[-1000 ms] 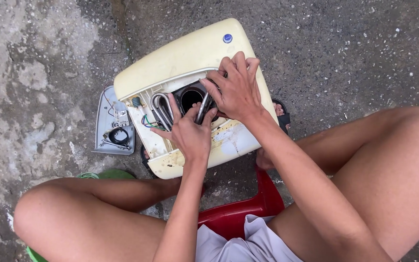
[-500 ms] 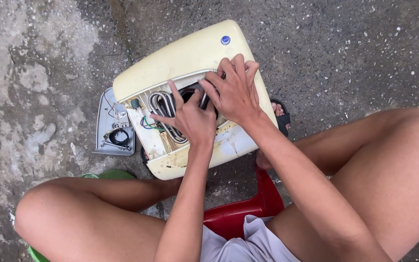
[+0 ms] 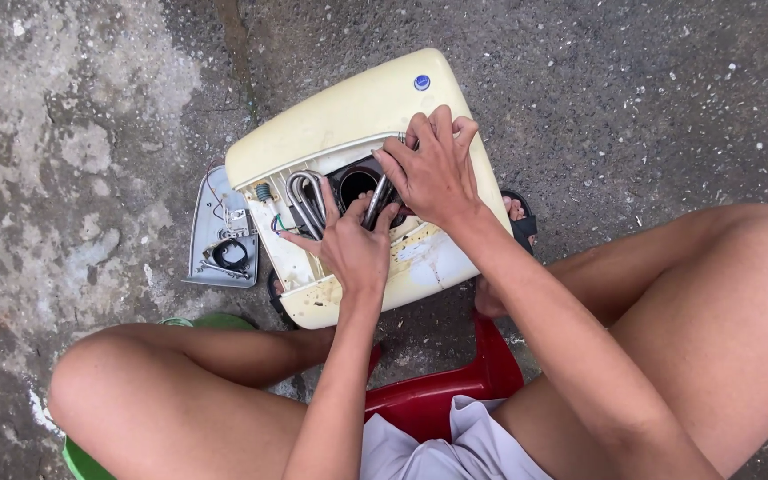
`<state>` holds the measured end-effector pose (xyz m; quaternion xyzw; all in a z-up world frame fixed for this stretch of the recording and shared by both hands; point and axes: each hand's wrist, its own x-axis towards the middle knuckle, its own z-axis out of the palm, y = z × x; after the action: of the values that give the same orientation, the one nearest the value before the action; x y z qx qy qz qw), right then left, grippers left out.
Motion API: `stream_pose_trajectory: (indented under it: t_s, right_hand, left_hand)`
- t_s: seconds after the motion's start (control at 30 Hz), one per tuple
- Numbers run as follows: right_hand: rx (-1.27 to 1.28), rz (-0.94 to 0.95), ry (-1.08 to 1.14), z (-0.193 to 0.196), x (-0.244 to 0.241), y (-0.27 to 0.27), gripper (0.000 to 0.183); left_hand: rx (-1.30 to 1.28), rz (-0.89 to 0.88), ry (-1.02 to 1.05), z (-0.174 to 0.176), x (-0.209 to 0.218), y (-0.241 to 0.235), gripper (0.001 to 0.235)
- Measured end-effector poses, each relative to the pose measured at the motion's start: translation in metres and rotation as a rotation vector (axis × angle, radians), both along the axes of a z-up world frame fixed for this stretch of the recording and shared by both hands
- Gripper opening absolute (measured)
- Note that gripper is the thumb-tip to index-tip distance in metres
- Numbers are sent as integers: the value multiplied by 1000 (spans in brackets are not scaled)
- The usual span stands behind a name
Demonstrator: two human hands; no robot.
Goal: The person is sitting cross-legged on a red stool, working on a disassembled white appliance placed on their lap. They use a pair of pliers to manipulate a metal heating element inside the appliance's housing, adjusting and repositioning it repeatedly.
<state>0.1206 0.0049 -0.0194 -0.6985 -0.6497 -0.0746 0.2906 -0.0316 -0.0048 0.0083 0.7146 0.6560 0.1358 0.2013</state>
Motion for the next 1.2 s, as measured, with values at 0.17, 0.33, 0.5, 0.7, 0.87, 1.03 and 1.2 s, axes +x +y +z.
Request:
stream_pose_trajectory:
  t_s: [0.17, 0.33, 0.5, 0.7, 0.87, 1.03, 1.2]
  right_hand:
    - [-2, -18, 7, 4, 1, 1, 40]
    - [-34, 22, 17, 2, 2, -1, 40]
    - [-25, 2, -3, 1, 2, 0, 38]
    - [-24, -12, -15, 2, 0, 0, 40]
    - [-16, -10, -52, 2, 2, 0, 39]
    - [-25, -10, -39, 4, 2, 0, 39]
    - [10, 12, -41, 5, 4, 1, 39]
  left_hand:
    - [34, 25, -18, -15, 6, 5, 32]
    - [63, 22, -68, -22, -2, -1, 34]
    - [85, -68, -13, -13, -15, -6, 32]
    - [130, -65, -75, -30, -13, 1, 34]
    - [143, -164, -65, -21, -15, -4, 39]
    - [184, -170, 18, -26, 5, 6, 36]
    - [178, -126, 29, -31, 13, 6, 30]
